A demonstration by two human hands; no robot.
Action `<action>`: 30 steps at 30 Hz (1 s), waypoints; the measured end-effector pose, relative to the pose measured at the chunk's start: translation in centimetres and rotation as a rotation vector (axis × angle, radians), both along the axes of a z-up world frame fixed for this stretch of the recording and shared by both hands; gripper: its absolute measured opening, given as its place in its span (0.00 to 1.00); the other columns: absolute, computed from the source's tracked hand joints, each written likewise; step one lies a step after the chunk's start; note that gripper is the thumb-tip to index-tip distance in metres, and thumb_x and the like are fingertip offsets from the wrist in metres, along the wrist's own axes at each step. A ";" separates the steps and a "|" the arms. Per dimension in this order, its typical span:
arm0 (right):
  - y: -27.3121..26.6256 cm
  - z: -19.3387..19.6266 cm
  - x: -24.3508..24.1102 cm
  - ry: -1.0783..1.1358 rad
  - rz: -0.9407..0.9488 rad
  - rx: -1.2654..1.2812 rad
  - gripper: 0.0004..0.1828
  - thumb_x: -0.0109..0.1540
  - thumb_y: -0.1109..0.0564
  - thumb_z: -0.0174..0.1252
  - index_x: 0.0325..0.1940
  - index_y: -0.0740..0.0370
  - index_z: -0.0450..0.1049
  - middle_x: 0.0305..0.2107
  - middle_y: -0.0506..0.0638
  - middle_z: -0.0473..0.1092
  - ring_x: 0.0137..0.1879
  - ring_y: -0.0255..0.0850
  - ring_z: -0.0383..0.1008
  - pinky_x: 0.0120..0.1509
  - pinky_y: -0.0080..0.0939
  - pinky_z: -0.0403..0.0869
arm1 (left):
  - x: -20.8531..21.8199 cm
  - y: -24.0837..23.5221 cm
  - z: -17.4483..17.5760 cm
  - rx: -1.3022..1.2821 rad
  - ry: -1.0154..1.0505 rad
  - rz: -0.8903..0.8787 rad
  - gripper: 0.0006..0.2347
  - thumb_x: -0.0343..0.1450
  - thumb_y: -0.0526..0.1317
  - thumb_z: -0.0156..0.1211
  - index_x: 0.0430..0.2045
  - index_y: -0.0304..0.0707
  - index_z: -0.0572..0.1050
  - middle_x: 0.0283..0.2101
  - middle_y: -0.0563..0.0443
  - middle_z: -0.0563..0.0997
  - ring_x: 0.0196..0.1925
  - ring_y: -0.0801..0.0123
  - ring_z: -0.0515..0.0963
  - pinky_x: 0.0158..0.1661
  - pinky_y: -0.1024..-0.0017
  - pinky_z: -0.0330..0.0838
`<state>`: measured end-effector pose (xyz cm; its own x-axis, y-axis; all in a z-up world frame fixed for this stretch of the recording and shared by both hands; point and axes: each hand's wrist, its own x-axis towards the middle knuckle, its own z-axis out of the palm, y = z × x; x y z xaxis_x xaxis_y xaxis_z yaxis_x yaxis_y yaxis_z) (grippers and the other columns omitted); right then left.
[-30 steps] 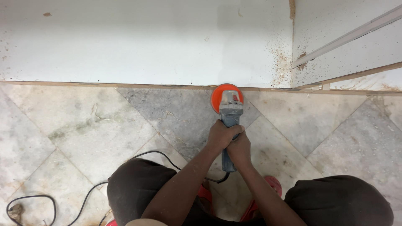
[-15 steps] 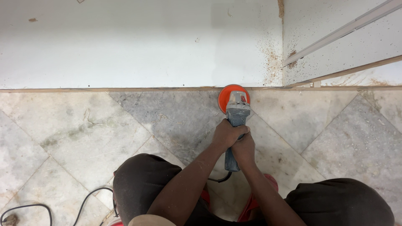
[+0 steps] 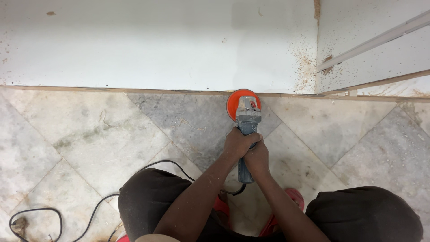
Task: The person uses an angle grinder with an orange disc to grind along the bottom edge of a white baseboard where it meets a tiled floor. The person sits on the floor and moves the tool steadily along the seam, occasionally pausing to wipe away debris.
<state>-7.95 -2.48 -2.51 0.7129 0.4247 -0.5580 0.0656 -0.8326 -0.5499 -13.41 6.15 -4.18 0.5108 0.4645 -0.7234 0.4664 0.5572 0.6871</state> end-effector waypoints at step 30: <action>-2.8 -1.1 3.8 -0.160 -0.076 0.028 0.30 0.56 0.46 0.64 0.53 0.71 0.69 0.40 0.63 0.77 0.46 0.52 0.81 0.47 0.50 0.76 | 4.6 -1.2 0.8 0.078 0.030 -0.194 0.34 0.55 0.56 0.70 0.45 0.21 0.72 0.43 0.32 0.83 0.44 0.50 0.86 0.44 0.60 0.79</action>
<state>-4.12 -5.25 -3.62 0.8225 0.3799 -0.4233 0.0920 -0.8232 -0.5602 -8.83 4.92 -3.40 0.5750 0.4145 -0.7054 0.5805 0.4009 0.7088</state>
